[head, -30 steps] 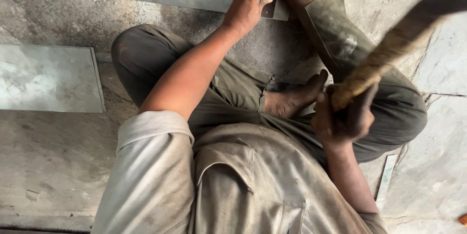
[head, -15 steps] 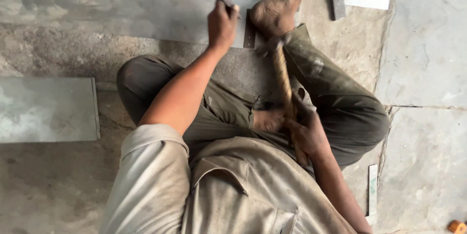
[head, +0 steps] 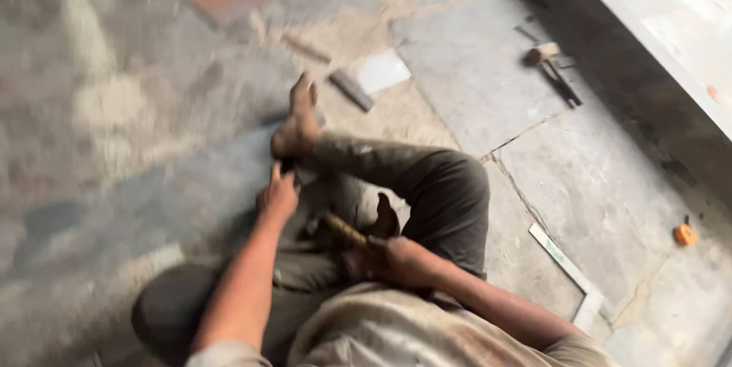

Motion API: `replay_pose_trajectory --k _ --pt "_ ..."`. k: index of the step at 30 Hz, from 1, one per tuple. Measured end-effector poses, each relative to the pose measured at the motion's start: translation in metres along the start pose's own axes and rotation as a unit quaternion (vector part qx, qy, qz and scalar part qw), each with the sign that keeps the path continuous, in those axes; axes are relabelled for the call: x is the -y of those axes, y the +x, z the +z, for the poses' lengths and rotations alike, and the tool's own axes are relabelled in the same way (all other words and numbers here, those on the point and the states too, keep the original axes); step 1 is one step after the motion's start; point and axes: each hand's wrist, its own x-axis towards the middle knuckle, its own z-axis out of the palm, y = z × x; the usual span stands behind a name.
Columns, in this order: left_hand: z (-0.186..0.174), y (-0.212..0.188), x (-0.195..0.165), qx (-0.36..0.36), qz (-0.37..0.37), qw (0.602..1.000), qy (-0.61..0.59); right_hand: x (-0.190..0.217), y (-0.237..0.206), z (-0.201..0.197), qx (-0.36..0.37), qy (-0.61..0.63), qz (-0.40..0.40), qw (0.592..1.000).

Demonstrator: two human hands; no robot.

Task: The person sits on the floor and uses a hammer to attach small metal brackets to a long metal sheet. They position the bracket, strike it with the hammer, and repeat the process on multiple sections of the sheet.

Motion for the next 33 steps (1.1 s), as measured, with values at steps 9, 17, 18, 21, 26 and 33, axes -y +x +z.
replay_pose_trajectory --k 9,17,18,21,26,33 --pt "-0.009 -0.004 -0.004 -0.025 -0.039 0.994 0.104 0.051 -0.047 -0.014 -0.021 0.045 -0.048 0.998" --pt "-0.013 0.008 0.005 -0.092 -0.212 0.973 -0.024 0.061 -0.032 -0.052 -0.186 0.052 -0.076 0.978" --pt "-0.018 0.011 0.008 -0.096 -0.211 0.973 -0.012 0.054 -0.021 -0.062 -0.179 0.041 -0.011 0.983" --pt "-0.032 0.021 0.013 -0.075 -0.329 0.931 -0.137 0.024 0.020 -0.097 -0.215 0.229 -0.018 0.949" --pt "-0.033 0.042 0.029 -0.066 -0.298 0.943 -0.133 -0.021 0.103 -0.141 -0.360 0.240 0.092 0.897" --pt "-0.026 0.046 0.061 -0.003 -0.292 0.935 -0.200 -0.010 0.203 -0.083 -0.212 0.392 0.170 0.879"
